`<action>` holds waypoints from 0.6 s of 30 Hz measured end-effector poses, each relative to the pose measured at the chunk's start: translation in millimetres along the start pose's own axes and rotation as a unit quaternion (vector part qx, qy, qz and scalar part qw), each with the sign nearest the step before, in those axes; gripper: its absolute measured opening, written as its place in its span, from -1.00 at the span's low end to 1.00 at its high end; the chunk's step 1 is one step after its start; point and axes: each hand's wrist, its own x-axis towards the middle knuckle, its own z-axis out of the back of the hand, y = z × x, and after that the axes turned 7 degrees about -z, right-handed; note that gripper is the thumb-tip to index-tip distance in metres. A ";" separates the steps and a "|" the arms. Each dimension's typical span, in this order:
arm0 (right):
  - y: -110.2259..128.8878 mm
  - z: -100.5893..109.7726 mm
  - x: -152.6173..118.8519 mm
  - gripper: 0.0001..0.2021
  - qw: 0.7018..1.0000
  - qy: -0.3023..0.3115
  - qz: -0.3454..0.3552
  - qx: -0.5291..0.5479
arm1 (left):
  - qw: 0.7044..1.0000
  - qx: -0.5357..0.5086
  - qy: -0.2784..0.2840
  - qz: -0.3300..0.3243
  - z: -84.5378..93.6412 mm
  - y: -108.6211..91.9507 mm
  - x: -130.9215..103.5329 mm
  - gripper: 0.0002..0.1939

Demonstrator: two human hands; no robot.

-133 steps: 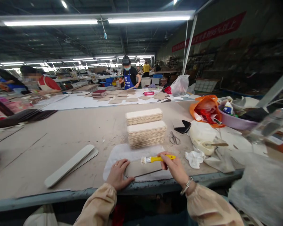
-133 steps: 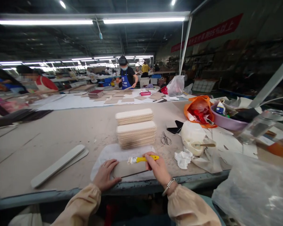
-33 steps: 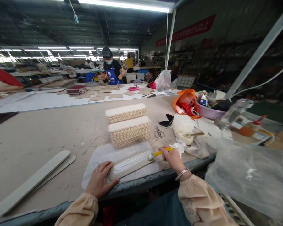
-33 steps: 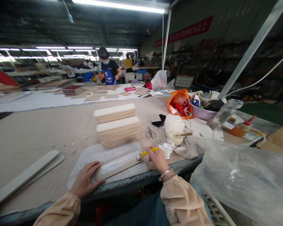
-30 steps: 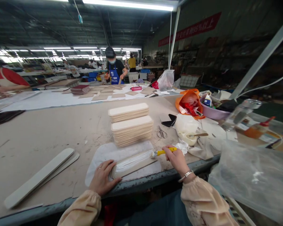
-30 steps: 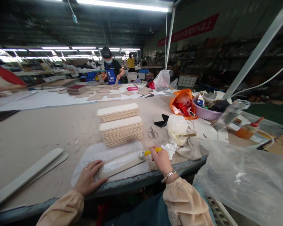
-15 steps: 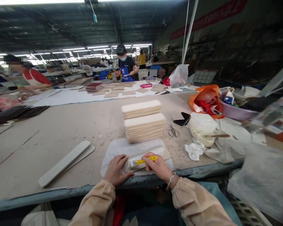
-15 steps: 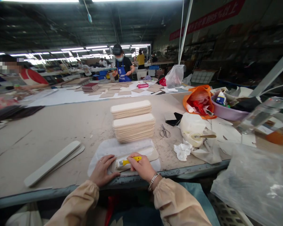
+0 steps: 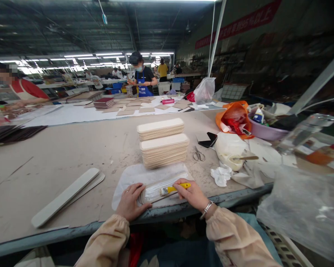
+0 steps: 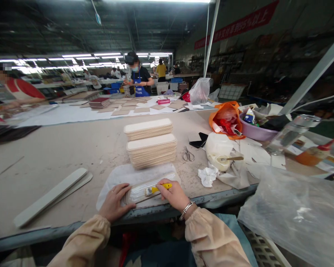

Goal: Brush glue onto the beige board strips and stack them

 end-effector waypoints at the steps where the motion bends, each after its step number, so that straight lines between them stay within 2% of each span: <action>1: -0.7 6.7 -1.4 -0.73 1.000 -0.010 0.002 -0.003 | 1.000 0.003 0.003 -0.001 -0.3 0.6 0.0 -0.35; 5: -5.3 35.2 -8.1 -0.74 0.998 -0.053 0.010 -0.023 | 1.000 0.014 0.013 -0.008 -1.8 3.1 0.4 -0.35; 12: -10.6 74.3 -18.5 -0.72 0.989 -0.130 -0.005 -0.068 | 0.999 0.026 -0.008 -0.022 -6.1 8.5 -0.9 -0.38; 15: -9.4 83.9 -21.7 -0.72 0.983 -0.163 -0.010 -0.085 | 0.999 0.031 -0.012 -0.023 -7.0 10.2 -1.2 -0.39; 18: -6.6 80.3 -21.2 -0.72 0.982 -0.181 -0.006 -0.051 | 0.999 0.035 -0.008 -0.026 -6.4 10.0 -0.7 -0.38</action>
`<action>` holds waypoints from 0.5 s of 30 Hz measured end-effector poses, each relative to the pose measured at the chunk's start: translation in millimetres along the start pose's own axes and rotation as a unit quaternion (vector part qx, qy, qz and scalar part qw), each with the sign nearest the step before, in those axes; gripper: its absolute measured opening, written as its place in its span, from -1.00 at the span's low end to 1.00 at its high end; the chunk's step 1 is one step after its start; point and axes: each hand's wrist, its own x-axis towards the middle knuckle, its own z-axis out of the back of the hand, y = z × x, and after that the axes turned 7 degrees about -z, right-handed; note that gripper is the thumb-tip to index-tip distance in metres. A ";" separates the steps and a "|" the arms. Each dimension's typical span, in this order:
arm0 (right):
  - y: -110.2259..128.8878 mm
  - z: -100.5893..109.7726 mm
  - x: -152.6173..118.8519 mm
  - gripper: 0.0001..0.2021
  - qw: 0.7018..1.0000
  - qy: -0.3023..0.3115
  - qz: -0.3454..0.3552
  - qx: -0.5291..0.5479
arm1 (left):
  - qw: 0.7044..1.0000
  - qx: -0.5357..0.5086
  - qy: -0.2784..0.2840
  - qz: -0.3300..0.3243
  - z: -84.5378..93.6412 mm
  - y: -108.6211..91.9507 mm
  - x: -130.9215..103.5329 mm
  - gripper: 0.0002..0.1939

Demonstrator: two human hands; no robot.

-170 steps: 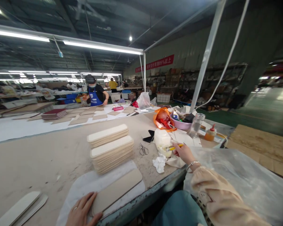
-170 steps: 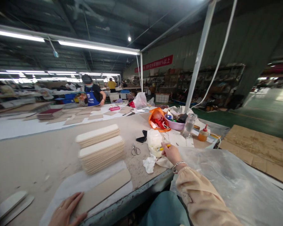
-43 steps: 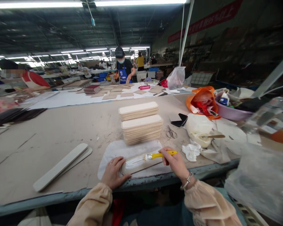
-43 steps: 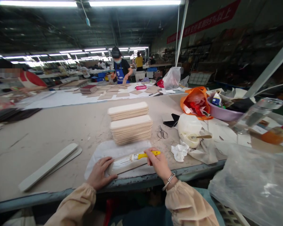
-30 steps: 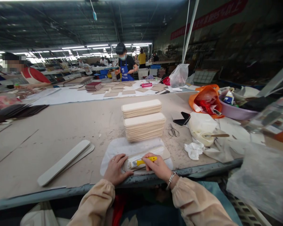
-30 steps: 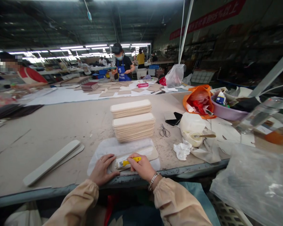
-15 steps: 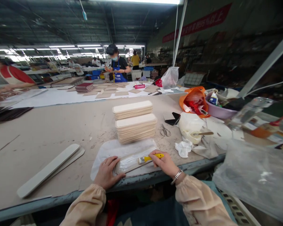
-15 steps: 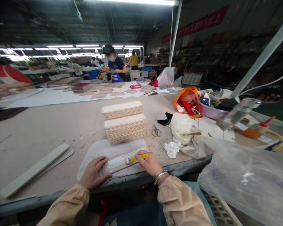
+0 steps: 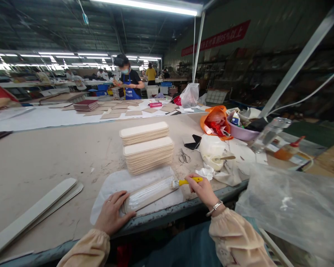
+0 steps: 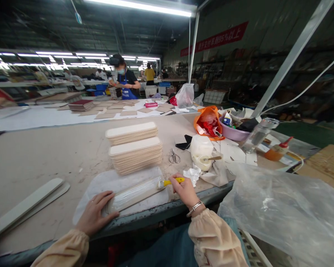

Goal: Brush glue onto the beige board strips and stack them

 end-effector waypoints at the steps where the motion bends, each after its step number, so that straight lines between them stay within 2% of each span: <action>1: 1.6 -5.4 -0.6 -0.72 1.000 0.007 -0.003 0.028 | 1.000 0.001 0.003 -0.001 0.4 -0.5 0.3 -0.38; 5: 8.0 -44.0 -4.7 -0.72 0.987 0.084 -0.023 0.138 | 1.000 0.002 0.016 0.002 2.3 -3.0 1.7 -0.38; 8: 9.5 -76.0 -7.7 -0.74 0.978 0.131 -0.033 0.161 | 1.000 0.002 0.021 0.004 3.2 -4.1 2.4 -0.37; 10: 8.2 -90.2 -8.3 -0.74 0.975 0.152 -0.032 0.156 | 1.000 0.002 0.022 0.006 3.4 -4.3 2.6 -0.36; 12: 5.9 -95.4 -7.5 -0.75 0.976 0.159 -0.033 0.147 | 1.000 0.002 0.021 0.006 3.4 -4.1 2.8 -0.36; 15: 2.6 -85.3 -4.4 -0.77 0.981 0.143 -0.040 0.124 | 1.000 0.000 0.017 0.009 3.2 -4.0 2.9 -0.37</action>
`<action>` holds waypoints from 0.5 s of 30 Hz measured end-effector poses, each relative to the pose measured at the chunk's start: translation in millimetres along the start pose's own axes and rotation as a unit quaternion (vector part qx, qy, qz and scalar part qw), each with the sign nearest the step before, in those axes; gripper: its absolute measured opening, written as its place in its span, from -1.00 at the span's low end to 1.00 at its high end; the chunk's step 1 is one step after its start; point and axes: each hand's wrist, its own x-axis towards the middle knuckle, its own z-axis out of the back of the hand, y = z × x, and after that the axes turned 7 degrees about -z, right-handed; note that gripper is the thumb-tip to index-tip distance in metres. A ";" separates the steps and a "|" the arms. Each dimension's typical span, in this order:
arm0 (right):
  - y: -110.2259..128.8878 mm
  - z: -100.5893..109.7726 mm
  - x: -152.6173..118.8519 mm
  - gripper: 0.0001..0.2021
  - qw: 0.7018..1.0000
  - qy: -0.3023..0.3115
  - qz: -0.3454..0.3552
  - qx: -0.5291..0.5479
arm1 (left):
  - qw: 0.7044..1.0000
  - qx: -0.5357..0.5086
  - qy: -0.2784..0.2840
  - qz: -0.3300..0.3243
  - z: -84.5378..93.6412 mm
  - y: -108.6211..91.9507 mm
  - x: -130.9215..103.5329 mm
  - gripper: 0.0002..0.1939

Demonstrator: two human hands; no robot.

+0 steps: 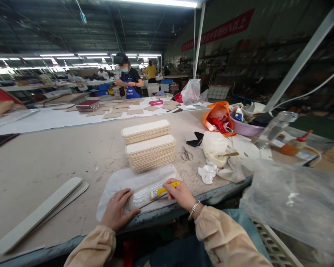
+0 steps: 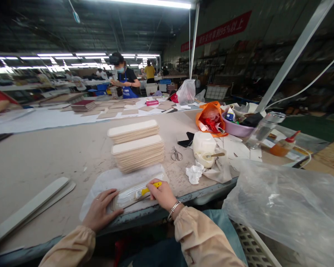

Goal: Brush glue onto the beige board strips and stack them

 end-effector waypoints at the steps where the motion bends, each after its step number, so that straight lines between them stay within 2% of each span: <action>1: 0.9 7.1 -0.8 -0.77 1.000 -0.010 -0.003 -0.008 | 1.000 -0.001 -0.001 0.002 -0.1 0.0 0.0 -0.37; 8: 8.8 62.6 -9.1 -0.75 0.990 -0.108 -0.006 -0.089 | 1.000 -0.003 -0.005 -0.003 -1.3 0.6 -0.8 -0.37; 15: 12.0 89.2 -14.1 -0.73 0.974 -0.178 -0.010 -0.141 | 1.000 0.008 -0.009 -0.011 -4.5 5.8 -2.9 -0.38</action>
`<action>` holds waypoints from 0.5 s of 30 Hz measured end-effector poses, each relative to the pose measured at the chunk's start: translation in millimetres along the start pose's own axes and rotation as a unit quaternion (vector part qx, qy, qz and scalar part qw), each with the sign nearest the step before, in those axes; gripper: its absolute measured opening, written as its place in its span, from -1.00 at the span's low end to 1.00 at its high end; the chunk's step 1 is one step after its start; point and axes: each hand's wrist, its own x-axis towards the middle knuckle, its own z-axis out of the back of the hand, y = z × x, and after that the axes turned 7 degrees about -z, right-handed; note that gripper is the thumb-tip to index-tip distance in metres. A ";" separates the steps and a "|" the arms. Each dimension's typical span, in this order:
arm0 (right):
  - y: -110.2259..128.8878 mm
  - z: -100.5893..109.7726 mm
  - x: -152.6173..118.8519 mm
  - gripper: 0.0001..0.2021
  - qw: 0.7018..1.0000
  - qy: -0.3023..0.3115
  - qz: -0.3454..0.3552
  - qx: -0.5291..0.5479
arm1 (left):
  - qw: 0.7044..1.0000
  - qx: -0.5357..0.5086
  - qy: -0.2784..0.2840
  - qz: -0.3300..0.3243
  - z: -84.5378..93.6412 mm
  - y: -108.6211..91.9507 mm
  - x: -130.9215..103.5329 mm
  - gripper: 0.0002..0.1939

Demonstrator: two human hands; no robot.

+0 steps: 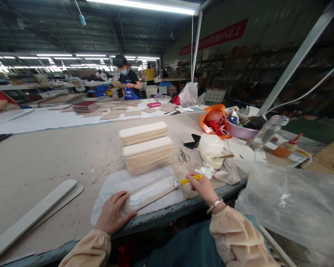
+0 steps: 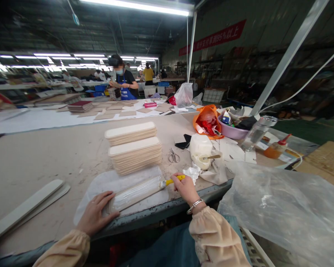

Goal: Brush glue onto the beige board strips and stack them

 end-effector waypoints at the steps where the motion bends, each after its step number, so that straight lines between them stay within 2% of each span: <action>1: -0.1 2.1 0.0 -0.73 1.000 -0.009 0.002 -0.006 | 1.000 0.001 0.000 -0.001 -0.2 0.4 -0.1 -0.38; 5: 0.4 4.5 -0.5 -0.74 0.999 -0.037 0.016 0.006 | 1.000 -0.001 -0.007 -0.004 0.4 -0.1 0.6 -0.39; 9: 1.5 -0.1 -0.8 -0.75 0.998 -0.024 0.010 0.051 | 1.000 0.001 -0.009 -0.002 1.3 -1.2 0.8 -0.38; 12: 1.9 -1.4 0.1 -0.75 0.999 -0.011 -0.004 0.045 | 1.000 0.002 -0.003 -0.002 0.9 -1.2 0.6 -0.38; 15: 0.7 0.3 2.0 -0.74 0.999 -0.033 -0.006 0.034 | 1.000 0.002 0.001 -0.001 0.3 -0.9 1.0 -0.38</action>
